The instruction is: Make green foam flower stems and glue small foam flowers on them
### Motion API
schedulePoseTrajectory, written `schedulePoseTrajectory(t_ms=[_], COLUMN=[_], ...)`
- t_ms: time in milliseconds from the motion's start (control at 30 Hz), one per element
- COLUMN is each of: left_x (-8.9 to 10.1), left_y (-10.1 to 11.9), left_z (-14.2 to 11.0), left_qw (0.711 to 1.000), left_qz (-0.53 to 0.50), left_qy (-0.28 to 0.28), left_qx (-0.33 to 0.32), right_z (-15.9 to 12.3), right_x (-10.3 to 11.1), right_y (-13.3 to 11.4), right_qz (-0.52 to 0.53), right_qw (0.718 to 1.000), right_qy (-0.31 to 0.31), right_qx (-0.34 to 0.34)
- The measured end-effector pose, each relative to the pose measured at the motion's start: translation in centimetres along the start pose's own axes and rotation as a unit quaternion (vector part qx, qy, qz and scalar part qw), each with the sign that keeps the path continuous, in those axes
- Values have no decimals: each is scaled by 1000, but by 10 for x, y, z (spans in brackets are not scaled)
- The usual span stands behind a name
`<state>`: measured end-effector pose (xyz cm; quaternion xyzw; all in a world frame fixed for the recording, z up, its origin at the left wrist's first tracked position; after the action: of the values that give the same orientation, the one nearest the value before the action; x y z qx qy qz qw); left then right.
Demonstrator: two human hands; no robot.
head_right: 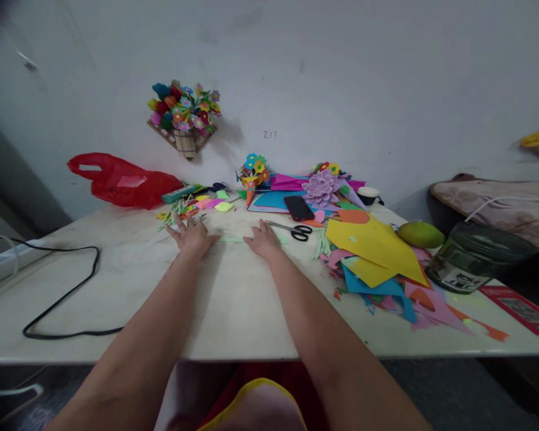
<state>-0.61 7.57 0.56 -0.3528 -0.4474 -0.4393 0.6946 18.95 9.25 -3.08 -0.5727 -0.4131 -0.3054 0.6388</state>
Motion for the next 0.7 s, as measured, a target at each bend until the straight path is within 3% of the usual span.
schedulePoseTrajectory(t_ms=[133,267,367,700], left_x=[10,30,37,17], left_y=[8,21,30,74], left_z=[-5,-15,-20,-32], left_qw=[999,993,992,979], left_qz=[-42,-59,-64,-43], left_qy=[23,83,87,65], left_qx=[-21,-54,-71,-188], right_z=[1,3,4,1], right_x=[0,-2,-2,0], right_y=[1,1,2,-2], right_qz=[2,5,5,8], right_qw=[1000,1000,1000,1000], right_qy=[4,12,14,20], right_qx=[-2,5,6,11])
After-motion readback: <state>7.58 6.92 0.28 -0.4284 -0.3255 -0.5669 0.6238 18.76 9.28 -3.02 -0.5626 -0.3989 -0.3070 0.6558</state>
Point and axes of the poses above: each hand's wrist, its own z-axis towards the middle knuckle, its own x-axis out of the back of the hand, y = z × x, the point moved 7 cm from there along z, towards the middle knuckle, and after that the axes turned 11 degrees about z, right-handed, at the moved point
